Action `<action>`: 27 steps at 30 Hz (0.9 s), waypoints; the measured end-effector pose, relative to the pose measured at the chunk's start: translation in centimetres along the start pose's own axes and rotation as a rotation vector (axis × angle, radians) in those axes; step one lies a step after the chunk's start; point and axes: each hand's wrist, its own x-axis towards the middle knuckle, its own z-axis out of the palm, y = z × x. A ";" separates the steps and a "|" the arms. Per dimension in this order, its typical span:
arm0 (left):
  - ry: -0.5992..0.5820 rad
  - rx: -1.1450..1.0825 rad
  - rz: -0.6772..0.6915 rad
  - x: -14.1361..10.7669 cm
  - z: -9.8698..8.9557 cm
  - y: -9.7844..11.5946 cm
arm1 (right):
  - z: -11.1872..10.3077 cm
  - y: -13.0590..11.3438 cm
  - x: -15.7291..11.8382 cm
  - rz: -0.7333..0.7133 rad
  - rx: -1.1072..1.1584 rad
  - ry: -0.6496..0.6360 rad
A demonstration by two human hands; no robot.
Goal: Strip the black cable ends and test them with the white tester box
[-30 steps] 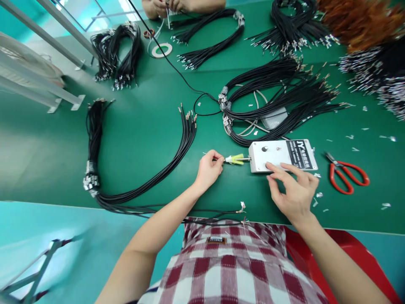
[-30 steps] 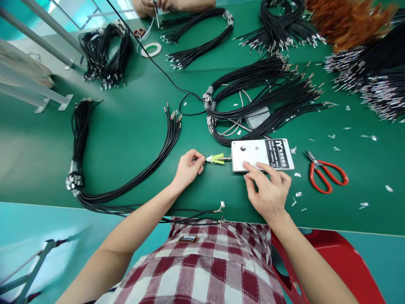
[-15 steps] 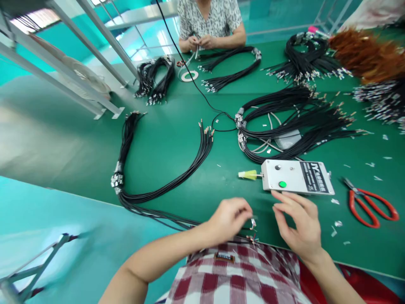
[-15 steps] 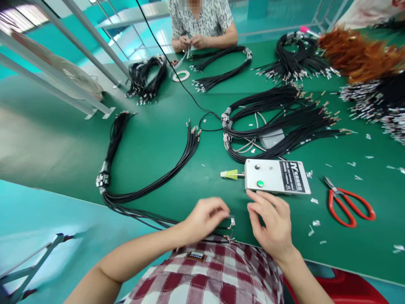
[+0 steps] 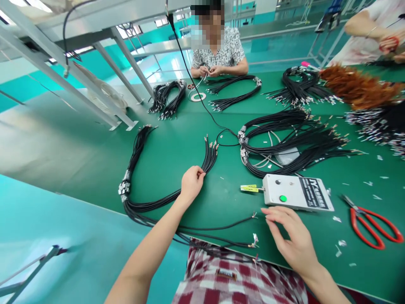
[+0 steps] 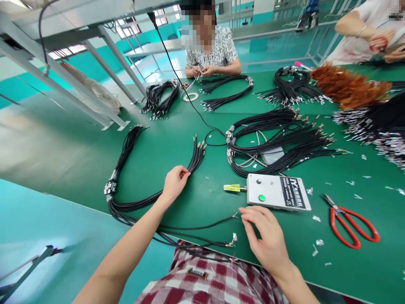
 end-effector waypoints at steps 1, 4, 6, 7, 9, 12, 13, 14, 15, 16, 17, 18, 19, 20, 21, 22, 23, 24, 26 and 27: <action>0.006 -0.018 0.001 -0.4 -0.1 0.2 | 0.1 -0.3 0.2 -0.016 -0.011 -0.020; 0.011 -0.149 -0.003 -1.2 -0.6 1.2 | 0.9 -1.6 0.8 -0.106 -0.100 -0.138; 0.007 -0.285 -0.022 -1.4 -1.1 2.3 | 1.8 -2.4 1.2 -0.172 -0.177 -0.252; -0.002 -0.349 -0.032 -1.5 -1.3 2.9 | 2.3 -2.7 1.3 -0.190 -0.211 -0.305; -0.045 -0.452 -0.033 -1.9 -1.8 4.4 | 3.2 -3.1 1.3 -0.184 -0.256 -0.392; -0.166 -0.570 0.021 -3.0 -2.4 7.0 | 3.5 -3.6 0.7 -0.125 -0.236 -0.521; -0.217 -0.601 0.045 -3.4 -2.4 7.8 | 3.3 -3.8 0.5 -0.104 -0.204 -0.577; -0.272 -0.631 0.065 -3.9 -2.5 8.6 | 2.9 -4.2 0.3 -0.082 -0.167 -0.641; -0.331 -0.661 0.078 -4.3 -2.4 9.4 | 2.5 -4.5 0.1 -0.059 -0.130 -0.706; -0.390 -0.694 0.085 -4.7 -2.3 10.1 | 2.1 -4.9 0.0 -0.038 -0.096 -0.768; -0.441 -0.729 0.085 -5.0 -2.2 10.7 | 1.7 -5.2 0.0 -0.019 -0.070 -0.820; -0.480 -0.766 0.081 -5.3 -1.9 11.2 | 1.3 -5.4 0.0 -0.006 -0.049 -0.857; -0.508 -0.803 0.073 -5.6 -1.6 11.6 | 1.0 -5.4 0.1 0.006 -0.035 -0.867; -0.527 -0.841 0.062 -5.9 -1.3 11.9 | 0.7 -5.4 0.3 0.019 -0.023 -0.843; -0.543 -0.877 0.047 -6.2 -1.0 12.1 | 0.5 -5.2 0.6 0.043 -0.007 -0.784; -0.562 -0.908 0.030 -6.5 -0.7 12.3 | 0.3 -4.9 0.9 0.081 0.017 -0.694; -0.582 -0.932 0.018 -6.8 -0.5 12.3 | 0.1 -4.5 1.3 0.137 0.055 -0.579; -0.599 -0.942 0.020 -7.1 -0.2 12.4 | -0.1 -4.1 1.6 0.208 0.104 -0.451; -0.597 -0.915 0.058 -7.8 0.1 12.3 | -0.3 -3.4 2.3 0.364 0.232 -0.217; -0.573 -0.884 0.087 -8.2 0.3 12.3 | -0.4 -3.1 2.6 0.436 0.305 -0.131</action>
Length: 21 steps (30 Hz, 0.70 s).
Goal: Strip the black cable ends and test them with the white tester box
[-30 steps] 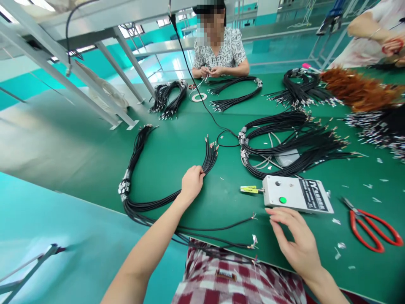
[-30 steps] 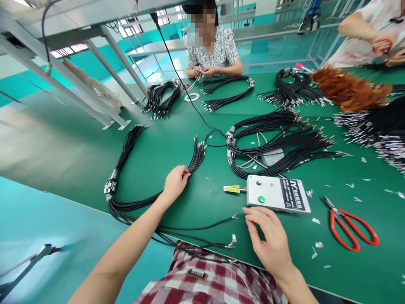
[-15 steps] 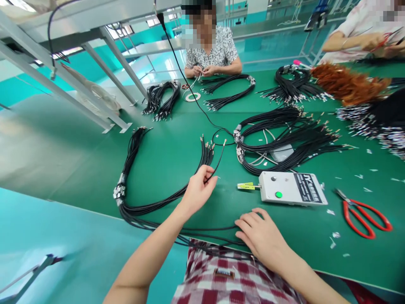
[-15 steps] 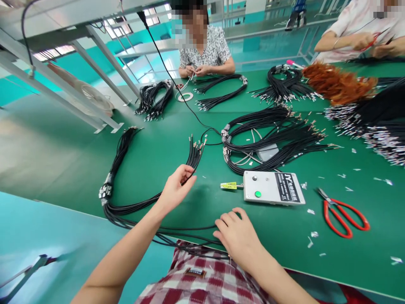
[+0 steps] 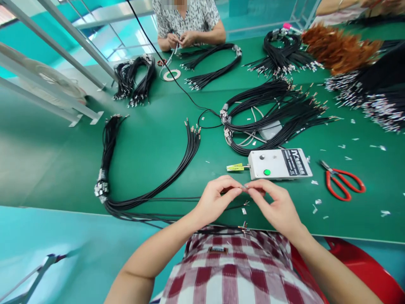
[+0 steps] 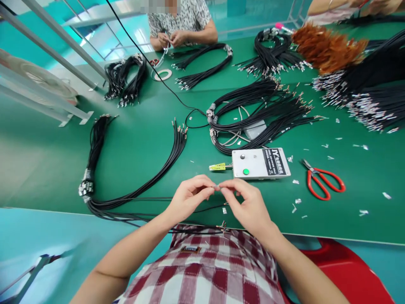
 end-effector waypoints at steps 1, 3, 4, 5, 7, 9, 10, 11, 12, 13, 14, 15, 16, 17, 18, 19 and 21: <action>0.019 0.042 0.024 -0.2 0.2 -0.2 | -0.1 0.0 0.3 0.048 0.090 0.048; 0.068 0.110 0.062 -0.6 0.5 -0.5 | -0.1 0.1 0.6 0.123 0.250 0.076; 0.090 0.130 0.083 -0.7 0.7 -0.6 | -0.1 0.1 0.7 0.152 0.320 0.070; 0.107 0.145 0.106 -0.8 0.8 -0.7 | 0.0 0.1 0.7 0.176 0.379 0.058; 0.131 0.172 0.146 -0.9 1.0 -0.8 | 0.2 0.2 0.6 0.215 0.472 0.034; 0.138 0.196 0.165 -0.9 1.0 -0.9 | 0.3 0.4 0.5 0.240 0.531 0.011; 0.137 0.207 0.165 -0.9 1.1 -0.9 | 0.3 0.5 0.5 0.246 0.548 0.002; 0.134 0.216 0.164 -0.8 1.1 -1.0 | 0.3 0.5 0.5 0.251 0.557 -0.006; 0.130 0.224 0.164 -0.8 1.1 -1.0 | 0.4 0.6 0.5 0.252 0.562 -0.013; 0.128 0.231 0.165 -0.8 1.1 -1.0 | 0.4 0.6 0.5 0.249 0.562 -0.019; 0.128 0.238 0.168 -0.8 1.2 -1.0 | 0.4 0.6 0.4 0.240 0.557 -0.021; 0.133 0.247 0.176 -0.8 1.2 -1.0 | 0.4 0.6 0.4 0.226 0.540 -0.018; 0.142 0.256 0.186 -0.9 1.2 -1.0 | 0.4 0.6 0.4 0.199 0.505 -0.006; 0.152 0.266 0.197 -0.9 1.3 -1.0 | 0.5 0.6 0.3 0.156 0.446 0.022; 0.162 0.276 0.207 -0.9 1.3 -1.0 | 0.5 0.5 0.2 0.098 0.365 0.060; 0.170 0.285 0.214 -0.9 1.3 -1.0 | 0.5 0.5 0.2 0.022 0.269 0.103; 0.181 0.298 0.222 -1.0 1.4 -1.1 | 0.6 0.5 0.0 -0.169 0.066 0.190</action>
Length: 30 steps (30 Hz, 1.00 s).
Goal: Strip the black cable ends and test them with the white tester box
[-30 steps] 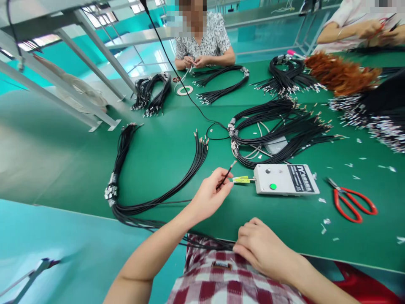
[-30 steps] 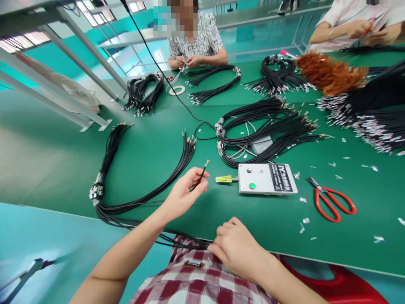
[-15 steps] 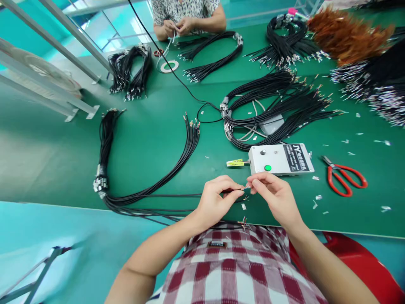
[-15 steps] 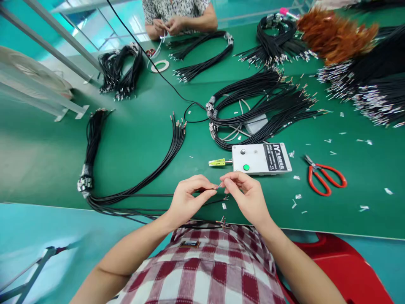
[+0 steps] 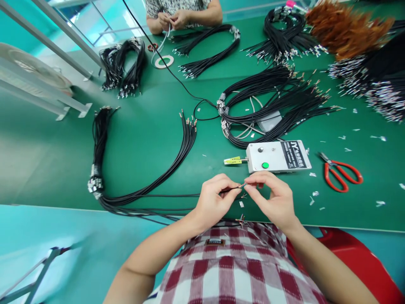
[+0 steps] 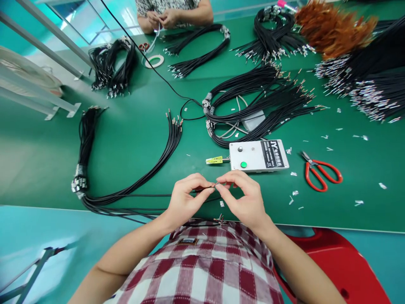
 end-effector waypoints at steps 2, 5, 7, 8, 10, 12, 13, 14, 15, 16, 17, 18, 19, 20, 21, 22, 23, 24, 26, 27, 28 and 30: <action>0.008 0.010 0.005 -0.1 0.1 0.0 | 0.0 0.0 -0.2 -0.192 -0.159 0.035; 0.019 0.024 0.023 -0.1 0.1 0.0 | 0.0 0.1 -0.3 -0.282 -0.270 0.048; 0.026 0.033 0.036 -0.1 0.2 -0.1 | 0.0 0.2 -0.4 -0.274 -0.280 0.046; 0.031 0.036 0.044 -0.1 0.2 -0.1 | 0.0 0.2 -0.4 -0.279 -0.285 0.047; 0.043 0.043 0.060 0.0 0.2 -0.1 | 0.0 0.3 -0.5 -0.317 -0.309 0.053; 0.053 0.048 0.073 0.1 0.2 -0.2 | 0.1 0.4 -0.8 -0.356 -0.335 0.055; 0.061 0.048 0.076 0.1 0.2 -0.3 | 0.2 0.5 -1.0 -0.369 -0.347 0.054; 0.069 0.048 0.076 0.1 0.2 -0.3 | 0.3 0.5 -1.2 -0.379 -0.358 0.054; 0.079 0.047 0.075 0.1 0.2 -0.4 | 0.3 0.6 -1.3 -0.380 -0.361 0.050; 0.090 0.044 0.072 0.2 0.2 -0.4 | 0.4 0.7 -1.5 -0.368 -0.349 0.048; 0.101 0.041 0.069 0.2 0.2 -0.4 | 0.5 0.8 -1.6 -0.338 -0.316 0.053; 0.109 0.037 0.065 0.2 0.2 -0.4 | 0.5 0.8 -1.6 -0.290 -0.265 0.065; 0.115 0.033 0.061 0.2 0.2 -0.4 | 0.6 0.8 -1.5 -0.224 -0.202 0.081; 0.119 0.029 0.059 0.2 0.2 -0.4 | 0.6 0.7 -1.4 -0.144 -0.135 0.094; 0.121 0.027 0.058 0.2 0.2 -0.4 | 0.7 0.6 -1.2 -0.059 -0.068 0.099; 0.122 0.027 0.058 0.1 0.2 -0.4 | 0.7 0.5 -0.9 0.024 -0.004 0.093; 0.123 0.030 0.060 0.1 0.2 -0.4 | 0.8 0.3 -0.7 0.096 0.056 0.073; 0.124 0.035 0.062 0.0 0.3 -0.3 | 1.0 0.2 -0.4 0.152 0.110 0.047; 0.126 0.045 0.068 0.0 0.3 -0.3 | 1.3 -0.1 0.0 0.211 0.192 0.007; 0.129 0.047 0.072 0.0 0.3 -0.2 | 1.5 -0.2 0.1 0.217 0.212 0.001; 0.134 0.046 0.076 0.0 0.2 -0.2 | 1.7 -0.3 0.2 0.213 0.215 0.000; 0.144 0.040 0.080 0.0 0.2 -0.1 | 2.0 -0.3 0.0 0.180 0.180 0.022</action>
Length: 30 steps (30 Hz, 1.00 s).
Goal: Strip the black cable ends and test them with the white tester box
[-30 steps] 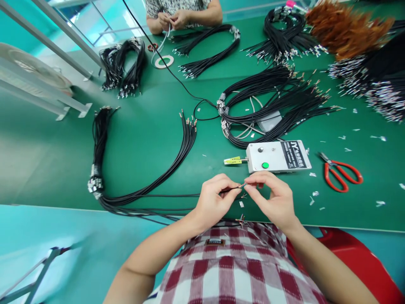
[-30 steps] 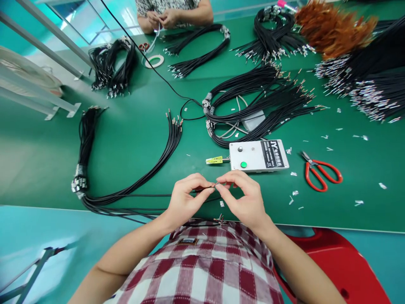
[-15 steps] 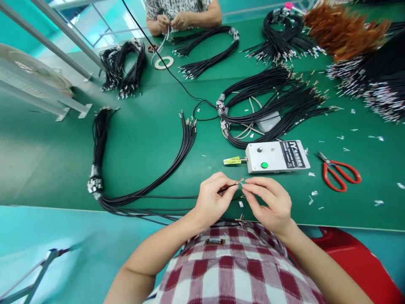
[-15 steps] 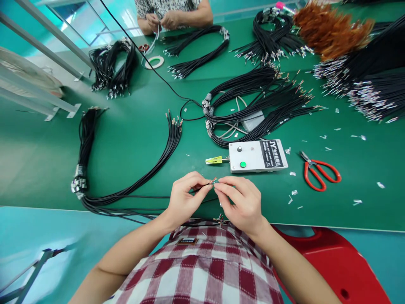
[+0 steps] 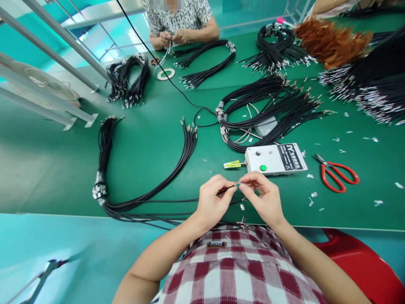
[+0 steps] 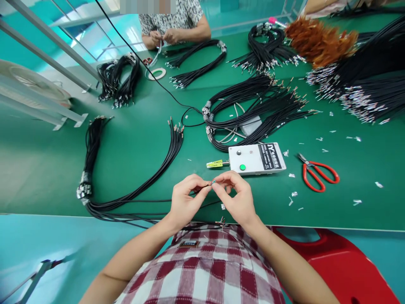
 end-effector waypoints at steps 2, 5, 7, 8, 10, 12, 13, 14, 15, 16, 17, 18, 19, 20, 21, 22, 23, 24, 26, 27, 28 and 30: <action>0.009 -0.008 -0.011 0.1 -0.1 0.0 | 0.2 0.2 -0.4 -0.084 -0.074 0.044; 0.007 -0.022 -0.045 0.1 -0.2 0.0 | 0.3 0.6 -1.1 -0.257 -0.181 0.101; 0.005 -0.028 -0.058 0.1 -0.2 0.0 | 0.4 0.8 -1.3 -0.313 -0.216 0.121; 0.006 -0.030 -0.059 0.1 -0.2 0.0 | 0.4 0.9 -1.3 -0.321 -0.224 0.132; 0.010 -0.032 -0.053 0.0 -0.2 0.0 | 0.5 0.8 -1.1 -0.316 -0.240 0.144; 0.014 -0.027 -0.054 0.0 -0.1 0.0 | 0.7 0.6 -0.9 -0.311 -0.265 0.140; 0.016 -0.025 -0.062 -0.1 -0.1 0.0 | 0.8 0.5 -0.8 -0.310 -0.280 0.129; 0.020 -0.031 -0.074 -0.2 0.0 -0.1 | 1.0 0.5 -0.7 -0.308 -0.293 0.115; 0.025 -0.050 -0.092 -0.3 0.1 -0.3 | 1.2 0.5 -0.7 -0.303 -0.298 0.102; 0.029 -0.084 -0.114 -0.4 0.2 -0.4 | 1.4 0.5 -0.8 -0.289 -0.288 0.092; 0.033 -0.135 -0.137 -0.5 0.3 -0.6 | 1.6 0.6 -0.9 -0.263 -0.262 0.086; 0.035 -0.196 -0.162 -0.7 0.4 -0.8 | 1.8 0.8 -1.0 -0.221 -0.221 0.084; 0.036 -0.258 -0.184 -0.8 0.6 -0.9 | 2.0 0.9 -1.1 -0.169 -0.172 0.086; 0.036 -0.309 -0.203 -0.9 0.7 -1.0 | 2.1 1.0 -1.2 -0.118 -0.124 0.093; 0.036 -0.344 -0.216 -1.0 0.8 -1.1 | 2.2 1.1 -1.3 -0.076 -0.087 0.098; 0.035 -0.357 -0.221 -1.0 0.9 -1.2 | 2.2 1.2 -1.3 -0.049 -0.064 0.103; 0.035 -0.348 -0.218 -1.0 0.9 -1.1 | 2.2 1.3 -1.3 -0.044 -0.059 0.106; 0.035 -0.320 -0.207 -0.9 0.8 -1.1 | 2.1 1.3 -1.2 -0.058 -0.071 0.108; 0.029 -0.229 -0.168 -0.7 0.7 -0.8 | 1.7 1.1 -1.1 -0.136 -0.151 0.101; 0.026 -0.173 -0.140 -0.5 0.6 -0.7 | 1.5 1.0 -1.1 -0.187 -0.212 0.091; 0.021 -0.115 -0.105 -0.4 0.4 -0.6 | 1.2 0.8 -1.0 -0.232 -0.279 0.079; 0.013 0.006 -0.010 -0.3 0.2 -0.6 | 0.6 0.4 -0.9 -0.254 -0.374 0.042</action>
